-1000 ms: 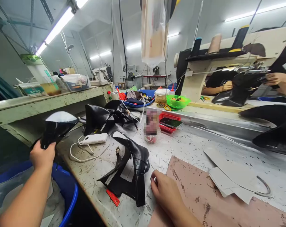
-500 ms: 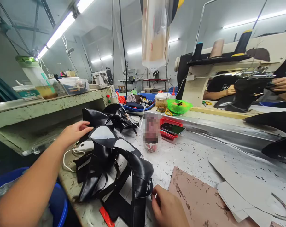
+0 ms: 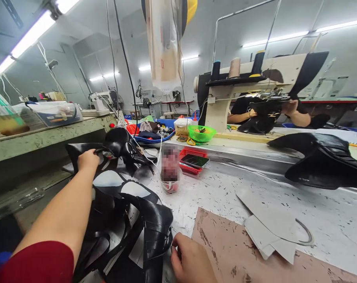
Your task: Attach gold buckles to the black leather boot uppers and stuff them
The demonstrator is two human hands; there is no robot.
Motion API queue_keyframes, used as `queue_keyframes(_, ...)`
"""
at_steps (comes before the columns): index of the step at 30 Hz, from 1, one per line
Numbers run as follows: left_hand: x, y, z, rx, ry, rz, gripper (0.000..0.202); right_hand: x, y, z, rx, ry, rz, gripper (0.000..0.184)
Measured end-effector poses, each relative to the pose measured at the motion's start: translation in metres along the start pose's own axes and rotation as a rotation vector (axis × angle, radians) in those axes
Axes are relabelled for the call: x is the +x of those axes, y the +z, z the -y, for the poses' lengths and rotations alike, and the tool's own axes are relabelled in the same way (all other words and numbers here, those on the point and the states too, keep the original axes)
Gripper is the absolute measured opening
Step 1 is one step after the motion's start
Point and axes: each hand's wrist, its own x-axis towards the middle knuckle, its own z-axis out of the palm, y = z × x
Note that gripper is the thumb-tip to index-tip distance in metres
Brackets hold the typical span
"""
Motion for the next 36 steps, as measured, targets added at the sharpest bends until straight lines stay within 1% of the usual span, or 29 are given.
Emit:
queue_keyframes(2,-0.01,-0.028,0.002,0.008,-0.03,-0.13,0.035,0.001,-0.001,0.002,-0.006,0.002,-0.011,0.017)
queue_keyframes(4,-0.023,-0.058,0.005,0.009,-0.004,-0.25,0.04,0.001,-0.005,0.006,-0.001,0.005,0.007,0.017)
queue_keyframes(5,-0.03,-0.073,0.009,0.0,0.043,-0.292,0.041,0.002,-0.007,0.008,0.003,0.007,0.019,0.016)
queue_keyframes(6,-0.038,-0.085,0.013,-0.022,0.132,-0.321,0.042,0.002,-0.01,0.01,0.009,0.011,0.031,0.016)
queue_keyframes(7,-0.046,-0.096,0.018,-0.078,0.281,-0.337,0.045,0.002,-0.013,0.012,0.016,0.017,0.038,0.015)
queue_keyframes(8,-0.054,-0.103,0.023,-0.125,0.408,-0.258,0.047,0.002,-0.015,0.013,0.026,0.022,0.041,0.015)
queue_keyframes(9,-0.063,-0.108,0.027,-0.159,0.494,-0.119,0.048,0.002,-0.016,0.014,0.044,0.027,0.04,0.015)
queue_keyframes(10,-0.073,-0.11,0.031,-0.174,0.538,0.072,0.047,0.002,-0.017,0.015,0.069,0.035,0.038,0.014)
queue_keyframes(11,-0.084,-0.11,0.034,-0.162,0.527,0.301,0.045,0.002,-0.018,0.014,0.101,0.045,0.034,0.014)
queue_keyframes(12,-0.094,-0.108,0.034,-0.133,0.485,0.518,0.045,0.002,-0.018,0.014,0.135,0.054,0.028,0.013)
queue_keyframes(13,-0.104,-0.107,0.033,-0.102,0.441,0.689,0.052,0.002,-0.017,0.013,0.167,0.061,0.013,0.011)
queue_keyframes(14,-0.111,-0.105,0.029,-0.081,0.414,0.811,0.065,0.001,-0.016,0.011,0.193,0.065,-0.009,0.01)
queue_keyframes(15,-0.116,-0.104,0.024,-0.075,0.411,0.88,0.075,0.001,-0.015,0.01,0.21,0.063,-0.031,0.008)
queue_keyframes(16,-0.117,-0.102,0.017,-0.074,0.422,0.905,0.077,0.001,-0.014,0.008,0.221,0.056,-0.053,0.006)
queue_keyframes(17,-0.114,-0.101,0.01,-0.079,0.435,0.898,0.07,0.001,-0.013,0.006,0.228,0.047,-0.075,0.004)
queue_keyframes(19,-0.096,-0.095,-0.006,-0.06,0.41,0.779,0.036,0.001,-0.011,0.004,0.24,0.033,-0.104,0.004)
queue_keyframes(20,-0.081,-0.089,-0.015,-0.054,0.385,0.703,0.031,0.001,-0.01,0.003,0.247,0.029,-0.108,0.005)
queue_keyframes(22,-0.048,-0.072,-0.03,0.022,0.277,0.461,0.034,0.001,-0.008,0.001,0.254,0.03,-0.12,0.007)
queue_keyframes(24,-0.017,-0.048,-0.043,0.061,0.219,0.339,0.034,0.002,-0.007,0.001,0.249,0.036,-0.117,0.008)
queue_keyframes(25,-0.005,-0.035,-0.049,0.071,0.198,0.304,0.036,0.002,-0.007,0.001,0.244,0.037,-0.116,0.008)
queue_keyframes(26,0.004,-0.021,-0.053,0.073,0.184,0.282,0.042,0.002,-0.007,0.001,0.239,0.035,-0.111,0.008)
queue_keyframes(28,0.013,0.006,-0.059,0.06,0.158,0.25,0.057,0.002,-0.007,0.001,0.232,0.03,-0.099,0.008)
queue_keyframes(30,0.012,0.03,-0.061,0.034,0.128,0.232,0.075,0.003,-0.007,0.001,0.228,0.028,-0.093,0.006)
queue_keyframes(32,0.007,0.05,-0.059,-0.004,0.104,0.238,0.088,0.004,-0.007,0.002,0.225,0.026,-0.086,0.005)
queue_keyframes(33,0.005,0.058,-0.059,-0.027,0.101,0.254,0.091,0.005,-0.008,0.002,0.224,0.025,-0.082,0.005)
queue_keyframes(34,0.004,0.064,-0.058,-0.052,0.103,0.277,0.088,0.005,-0.009,0.003,0.222,0.025,-0.078,0.005)
queue_keyframes(35,0.004,0.067,-0.057,-0.078,0.111,0.304,0.079,0.006,-0.01,0.004,0.22,0.025,-0.068,0.005)
queue_keyframes(36,0.004,0.069,-0.057,-0.103,0.123,0.332,0.066,0.006,-0.012,0.005,0.219,0.028,-0.06,0.005)
